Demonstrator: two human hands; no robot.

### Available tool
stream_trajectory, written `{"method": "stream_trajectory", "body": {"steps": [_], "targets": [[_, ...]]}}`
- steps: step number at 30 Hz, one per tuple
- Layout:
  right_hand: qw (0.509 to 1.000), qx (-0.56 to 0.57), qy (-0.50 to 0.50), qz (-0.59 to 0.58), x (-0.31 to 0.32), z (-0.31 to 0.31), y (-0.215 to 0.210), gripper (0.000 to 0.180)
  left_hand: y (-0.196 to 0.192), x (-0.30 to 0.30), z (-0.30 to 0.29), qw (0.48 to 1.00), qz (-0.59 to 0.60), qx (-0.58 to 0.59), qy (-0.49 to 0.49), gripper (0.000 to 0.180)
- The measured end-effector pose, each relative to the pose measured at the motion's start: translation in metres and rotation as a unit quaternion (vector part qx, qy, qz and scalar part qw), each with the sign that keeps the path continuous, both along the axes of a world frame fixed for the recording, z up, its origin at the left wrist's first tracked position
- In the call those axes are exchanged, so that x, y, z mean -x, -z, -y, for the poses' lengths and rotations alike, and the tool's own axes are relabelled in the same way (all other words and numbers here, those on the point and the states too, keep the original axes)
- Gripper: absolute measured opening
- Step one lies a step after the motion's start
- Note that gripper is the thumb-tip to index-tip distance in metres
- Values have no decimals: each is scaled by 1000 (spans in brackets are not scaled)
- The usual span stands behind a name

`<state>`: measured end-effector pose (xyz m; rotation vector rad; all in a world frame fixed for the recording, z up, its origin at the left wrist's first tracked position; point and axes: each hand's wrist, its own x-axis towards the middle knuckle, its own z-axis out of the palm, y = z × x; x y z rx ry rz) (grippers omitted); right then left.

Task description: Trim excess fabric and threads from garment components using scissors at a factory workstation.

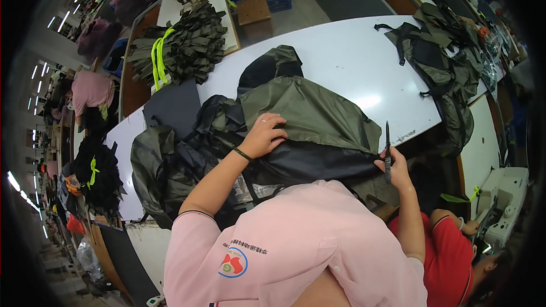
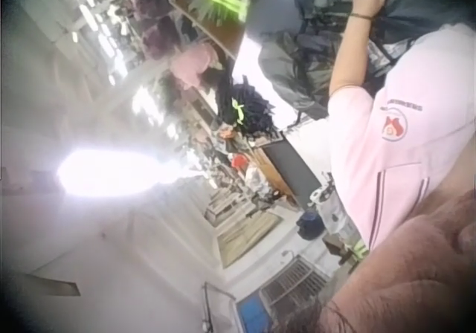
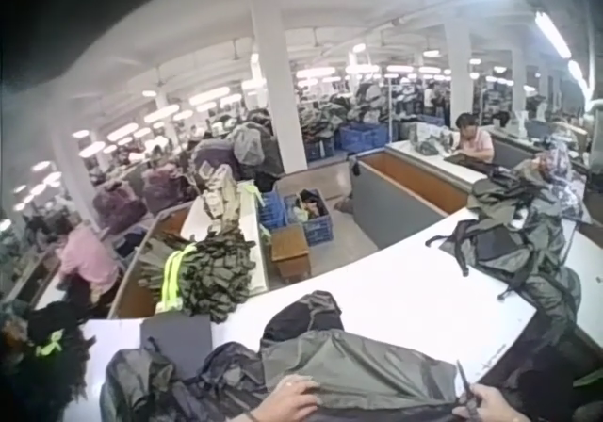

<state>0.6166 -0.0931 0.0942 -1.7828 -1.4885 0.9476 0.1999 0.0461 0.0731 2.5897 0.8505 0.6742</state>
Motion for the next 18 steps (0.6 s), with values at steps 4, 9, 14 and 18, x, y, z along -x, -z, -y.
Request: {"method": "stream_trajectory", "body": {"steps": [4,9,14,18], "targets": [[999,14,2,29,-6,0,1,28,-2,3,-4,935,113,337,-6,11],[983,-14,-35,178,11,-4,-24,36,-28,-11,0,799,187,571,-2,10],[946,-142,-193,220,66,-32,-64,54,-40,-26,10,781,186,595,28,10],[921,-196,-248,226,93,-41,-68,55,-45,-28,17,784,183,592,48,10]]}}
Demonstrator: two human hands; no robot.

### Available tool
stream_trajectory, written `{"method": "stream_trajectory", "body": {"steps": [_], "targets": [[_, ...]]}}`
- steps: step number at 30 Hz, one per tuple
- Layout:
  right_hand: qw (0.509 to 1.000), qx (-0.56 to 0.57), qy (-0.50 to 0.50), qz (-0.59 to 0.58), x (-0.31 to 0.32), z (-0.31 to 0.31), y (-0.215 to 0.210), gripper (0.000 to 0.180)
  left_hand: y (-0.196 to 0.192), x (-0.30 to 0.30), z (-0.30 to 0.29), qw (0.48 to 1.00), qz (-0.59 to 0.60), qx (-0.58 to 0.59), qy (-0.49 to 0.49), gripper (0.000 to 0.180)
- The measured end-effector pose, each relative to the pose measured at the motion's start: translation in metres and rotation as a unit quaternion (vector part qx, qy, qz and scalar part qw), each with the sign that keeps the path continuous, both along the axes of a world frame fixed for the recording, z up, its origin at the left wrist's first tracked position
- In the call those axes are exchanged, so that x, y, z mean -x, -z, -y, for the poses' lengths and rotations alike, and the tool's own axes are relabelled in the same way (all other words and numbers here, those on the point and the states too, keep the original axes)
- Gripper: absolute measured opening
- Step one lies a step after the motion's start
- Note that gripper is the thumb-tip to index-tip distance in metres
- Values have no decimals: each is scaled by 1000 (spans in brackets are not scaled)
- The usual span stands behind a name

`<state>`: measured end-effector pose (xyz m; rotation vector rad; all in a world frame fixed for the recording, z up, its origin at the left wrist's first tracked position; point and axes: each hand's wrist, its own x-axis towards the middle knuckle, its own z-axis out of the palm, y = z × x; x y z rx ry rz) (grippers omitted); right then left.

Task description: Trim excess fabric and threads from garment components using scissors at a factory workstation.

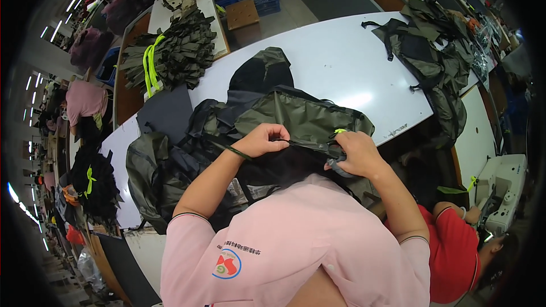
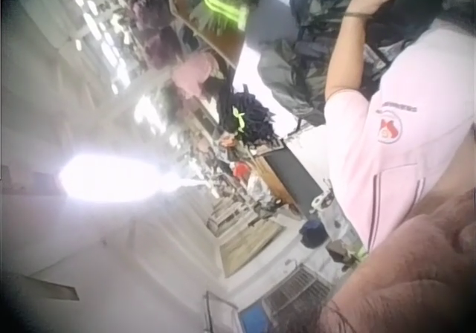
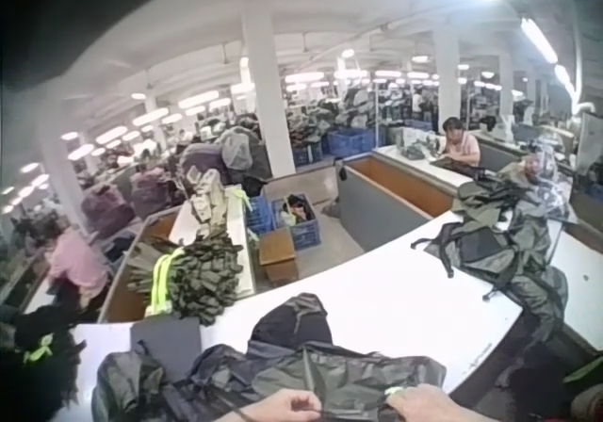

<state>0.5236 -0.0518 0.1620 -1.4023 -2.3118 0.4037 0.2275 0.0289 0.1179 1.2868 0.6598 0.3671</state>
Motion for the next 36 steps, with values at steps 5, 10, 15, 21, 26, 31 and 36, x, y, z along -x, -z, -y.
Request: {"method": "stream_trajectory", "body": {"steps": [5,10,15,21,26,31,36], "targets": [[999,42,-23,11,9,-2,-3,56,-2,1,4,1000,6,-11,14,10],[998,47,-18,38,11,-5,2,56,-2,3,3,1000,9,-21,15,9],[999,36,-19,31,15,-6,-3,57,-3,6,2,999,5,-29,17,9],[999,42,-20,27,12,-8,3,56,-6,1,1,1000,12,-20,15,9],[992,116,0,54,10,-10,0,54,-5,0,-1,1000,3,-25,9,9],[993,102,49,-24,2,-13,-5,50,-23,31,-1,996,-21,-79,-36,10],[937,93,266,-208,-58,-30,-5,35,-106,221,22,900,24,-196,-390,17]]}}
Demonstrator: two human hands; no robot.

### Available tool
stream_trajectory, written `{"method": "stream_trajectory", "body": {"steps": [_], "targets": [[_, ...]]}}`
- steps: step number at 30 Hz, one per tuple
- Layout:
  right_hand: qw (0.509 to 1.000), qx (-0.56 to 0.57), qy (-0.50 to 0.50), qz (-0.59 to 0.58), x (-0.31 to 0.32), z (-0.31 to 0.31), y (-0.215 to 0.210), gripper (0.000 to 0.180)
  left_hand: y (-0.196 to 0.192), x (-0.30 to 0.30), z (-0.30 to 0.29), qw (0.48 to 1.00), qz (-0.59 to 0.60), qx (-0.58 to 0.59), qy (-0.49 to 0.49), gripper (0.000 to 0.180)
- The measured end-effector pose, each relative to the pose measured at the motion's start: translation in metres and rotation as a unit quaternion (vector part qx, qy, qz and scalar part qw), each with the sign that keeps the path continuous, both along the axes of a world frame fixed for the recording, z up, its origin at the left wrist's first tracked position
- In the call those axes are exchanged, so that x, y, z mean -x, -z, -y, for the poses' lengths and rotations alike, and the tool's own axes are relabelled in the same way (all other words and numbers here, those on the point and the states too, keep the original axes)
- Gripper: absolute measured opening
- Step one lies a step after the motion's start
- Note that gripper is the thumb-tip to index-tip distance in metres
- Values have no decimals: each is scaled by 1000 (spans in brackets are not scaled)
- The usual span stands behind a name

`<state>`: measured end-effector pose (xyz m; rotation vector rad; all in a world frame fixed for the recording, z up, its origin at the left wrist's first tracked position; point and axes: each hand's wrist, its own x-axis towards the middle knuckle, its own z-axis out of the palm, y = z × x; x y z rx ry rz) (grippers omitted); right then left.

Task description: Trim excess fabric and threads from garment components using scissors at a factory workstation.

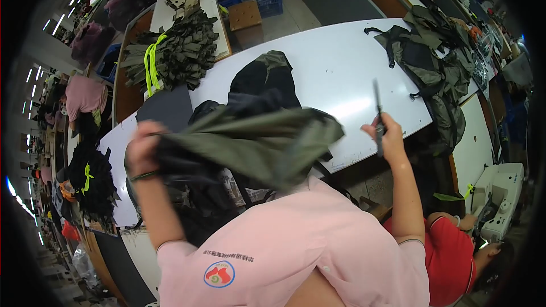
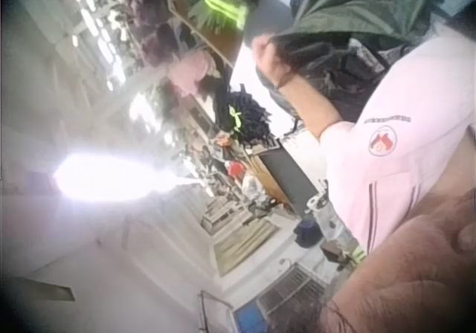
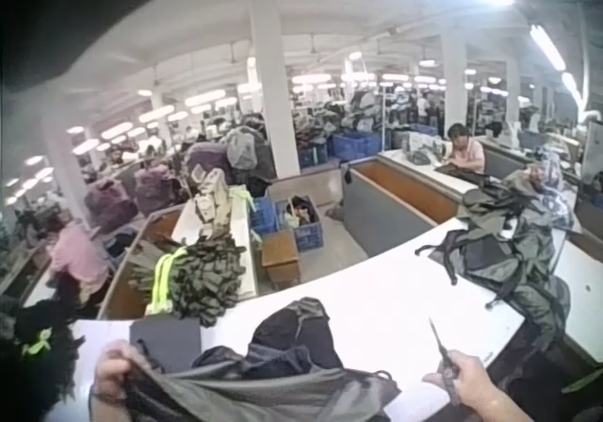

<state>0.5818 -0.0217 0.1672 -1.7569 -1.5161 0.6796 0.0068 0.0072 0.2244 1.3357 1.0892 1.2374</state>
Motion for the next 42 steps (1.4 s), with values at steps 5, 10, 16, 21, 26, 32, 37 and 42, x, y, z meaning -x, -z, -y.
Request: {"method": "stream_trajectory", "body": {"steps": [5,10,16,21,26,32,37,42], "targets": [[992,90,-31,-78,-8,-30,56,36,-139,222,157,868,25,-252,-428,38],[979,114,-170,9,88,-35,95,40,-104,208,192,761,-365,-204,-496,13],[952,86,-236,175,164,-17,101,34,93,141,173,822,-515,197,-143,17],[936,167,-210,227,157,-18,103,32,102,90,138,813,-533,214,-97,23],[975,90,-147,138,156,-28,92,31,99,-54,48,958,-267,80,-66,20],[984,107,-130,54,153,-21,95,45,187,-172,-7,868,-495,-26,-4,26],[981,71,-111,-143,107,-16,55,36,133,-194,-32,935,-305,-172,60,20],[940,-57,-199,-270,69,-42,-58,32,9,-218,-33,943,-18,-85,322,14]]}}
